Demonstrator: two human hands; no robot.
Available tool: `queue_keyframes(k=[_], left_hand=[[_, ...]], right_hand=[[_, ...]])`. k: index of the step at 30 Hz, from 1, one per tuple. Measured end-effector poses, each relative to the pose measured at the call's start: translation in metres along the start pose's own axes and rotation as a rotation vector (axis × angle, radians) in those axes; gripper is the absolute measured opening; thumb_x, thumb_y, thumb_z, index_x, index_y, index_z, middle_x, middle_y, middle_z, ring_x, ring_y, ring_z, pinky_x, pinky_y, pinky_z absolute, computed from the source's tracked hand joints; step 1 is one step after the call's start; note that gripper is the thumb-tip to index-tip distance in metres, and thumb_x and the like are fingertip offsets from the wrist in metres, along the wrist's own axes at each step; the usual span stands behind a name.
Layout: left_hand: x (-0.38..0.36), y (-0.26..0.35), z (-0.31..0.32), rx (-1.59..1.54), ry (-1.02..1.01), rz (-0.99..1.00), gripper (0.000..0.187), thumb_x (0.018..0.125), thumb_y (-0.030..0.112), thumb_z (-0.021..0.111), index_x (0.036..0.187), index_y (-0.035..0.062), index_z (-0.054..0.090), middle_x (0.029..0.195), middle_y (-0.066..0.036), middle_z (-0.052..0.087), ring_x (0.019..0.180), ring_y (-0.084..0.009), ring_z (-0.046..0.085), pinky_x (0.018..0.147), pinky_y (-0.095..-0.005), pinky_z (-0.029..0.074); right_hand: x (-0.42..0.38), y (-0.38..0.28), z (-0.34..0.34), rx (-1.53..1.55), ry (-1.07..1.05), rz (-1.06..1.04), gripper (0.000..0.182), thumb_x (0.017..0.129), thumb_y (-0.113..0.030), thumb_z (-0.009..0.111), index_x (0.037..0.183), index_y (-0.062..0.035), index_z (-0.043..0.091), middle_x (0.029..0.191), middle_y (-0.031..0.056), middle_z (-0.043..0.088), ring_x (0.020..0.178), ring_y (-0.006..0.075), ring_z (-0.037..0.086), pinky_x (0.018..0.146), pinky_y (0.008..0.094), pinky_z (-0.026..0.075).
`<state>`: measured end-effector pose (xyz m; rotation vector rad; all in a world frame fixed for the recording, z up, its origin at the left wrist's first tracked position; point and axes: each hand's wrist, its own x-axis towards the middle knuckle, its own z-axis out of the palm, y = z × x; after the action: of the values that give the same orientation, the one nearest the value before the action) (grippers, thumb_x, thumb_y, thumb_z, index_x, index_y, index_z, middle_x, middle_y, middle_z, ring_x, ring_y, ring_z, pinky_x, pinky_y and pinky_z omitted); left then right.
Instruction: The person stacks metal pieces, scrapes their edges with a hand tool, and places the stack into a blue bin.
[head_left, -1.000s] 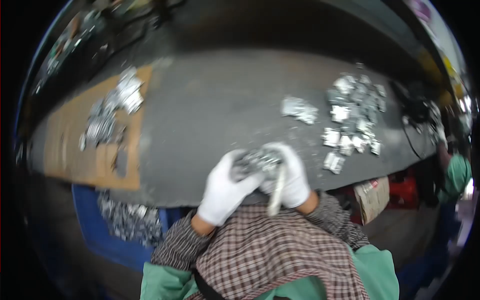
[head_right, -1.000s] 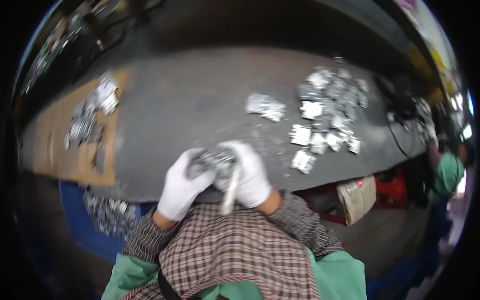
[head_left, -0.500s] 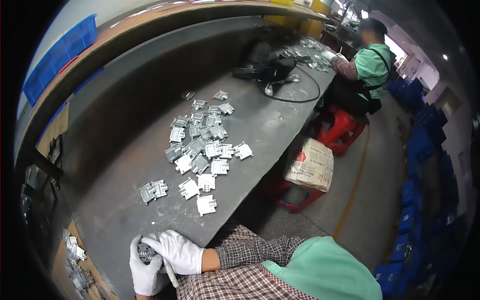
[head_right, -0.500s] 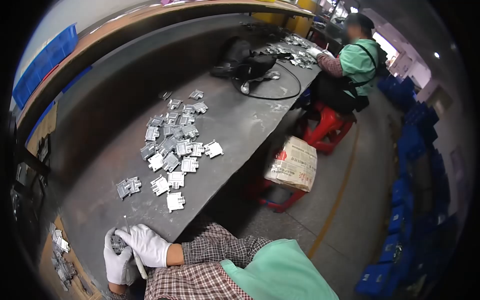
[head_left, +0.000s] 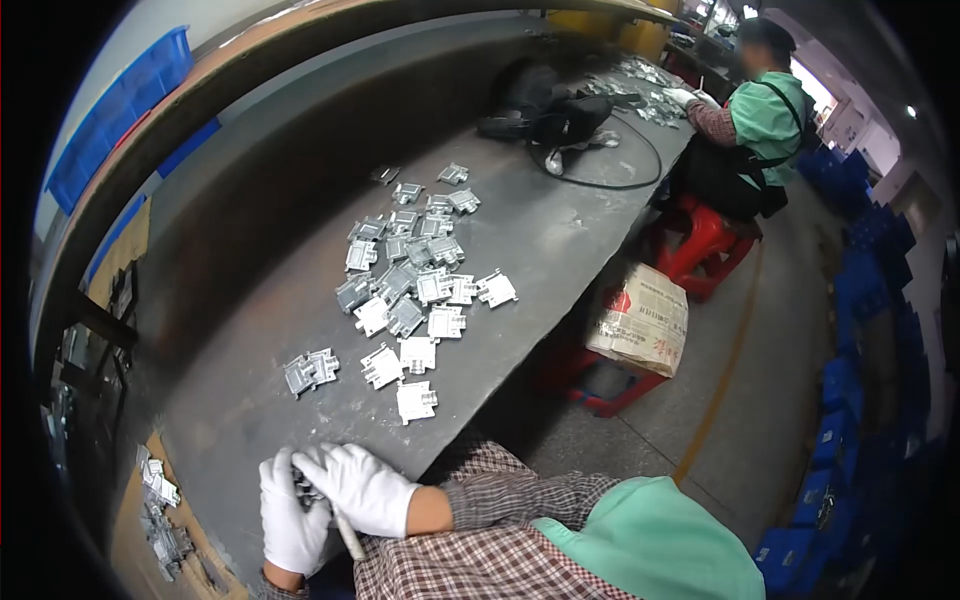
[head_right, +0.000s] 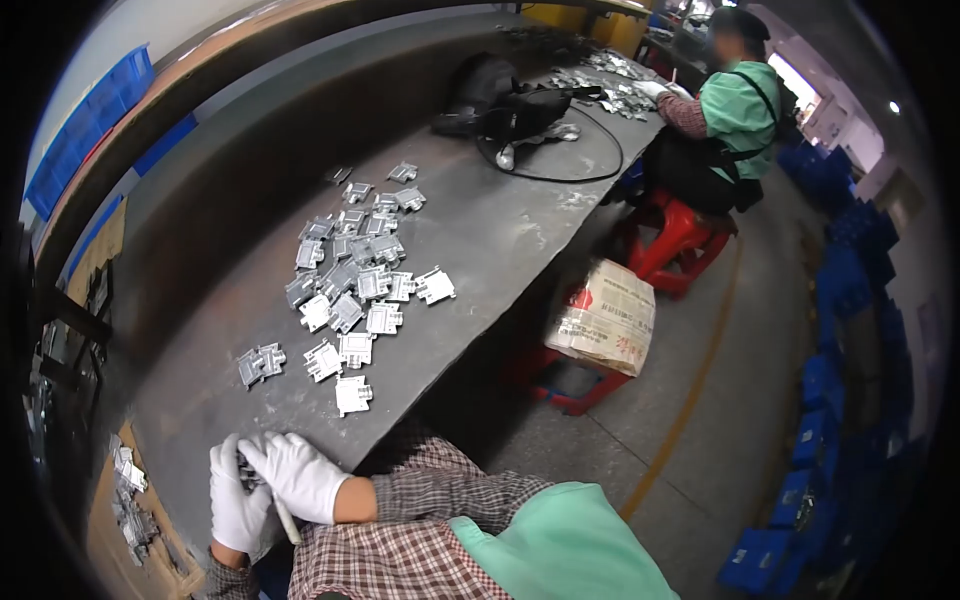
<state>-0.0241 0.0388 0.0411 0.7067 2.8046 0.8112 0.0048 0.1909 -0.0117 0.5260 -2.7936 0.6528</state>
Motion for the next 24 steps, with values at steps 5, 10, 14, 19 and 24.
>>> queue_keyframes(k=[5,10,14,19,24], left_hand=[[-0.011,0.008,0.019,0.190,0.099,0.069,0.074,0.069,0.007,0.060,0.138,-0.0038,0.035,0.125,-0.027,0.044,0.111,-0.0448,0.049,0.094,-0.0488,0.044],[-0.012,0.007,0.033,0.283,0.240,0.122,0.072,0.079,0.010,0.059,0.143,-0.0051,0.029,0.122,-0.026,0.047,0.108,-0.0449,0.051,0.093,-0.0465,0.045],[-0.012,-0.001,0.031,-0.030,0.291,0.051,0.077,0.083,0.010,0.062,0.147,-0.0058,0.023,0.132,-0.028,0.045,0.120,-0.0395,0.051,0.099,-0.0415,0.044],[-0.031,-0.010,0.060,-0.315,0.554,-0.052,0.089,0.072,-0.008,0.066,0.149,-0.0053,0.022,0.139,-0.023,0.043,0.127,-0.0334,0.047,0.105,-0.0414,0.041],[-0.017,0.004,0.052,-0.116,0.492,-0.002,0.063,0.083,0.004,0.065,0.139,-0.0036,0.039,0.126,-0.025,0.053,0.115,-0.0380,0.055,0.097,-0.0431,0.046]], right_hand=[[-0.012,0.034,-0.025,0.794,0.169,0.014,0.073,0.081,-0.019,0.072,0.142,0.0022,0.037,0.132,0.0224,0.051,0.118,0.0330,0.055,0.100,0.0400,0.045],[0.020,0.005,0.013,1.441,0.279,0.302,0.051,0.094,-0.014,0.062,0.139,0.0003,0.042,0.128,0.0209,0.058,0.110,0.0295,0.062,0.094,0.0383,0.050],[0.028,-0.001,0.032,0.941,0.376,0.146,0.042,0.091,-0.014,0.060,0.130,-0.0010,0.052,0.103,0.0159,0.064,0.094,0.0304,0.063,0.087,0.0392,0.050],[0.028,0.001,0.027,0.869,0.266,0.211,0.030,0.090,-0.009,0.057,0.119,-0.0041,0.058,0.096,0.0161,0.062,0.087,0.0286,0.061,0.083,0.0372,0.050],[0.025,-0.001,0.024,1.151,0.230,0.282,0.024,0.090,-0.008,0.059,0.113,-0.0023,0.062,0.100,0.0127,0.065,0.091,0.0224,0.064,0.081,0.0324,0.052]])
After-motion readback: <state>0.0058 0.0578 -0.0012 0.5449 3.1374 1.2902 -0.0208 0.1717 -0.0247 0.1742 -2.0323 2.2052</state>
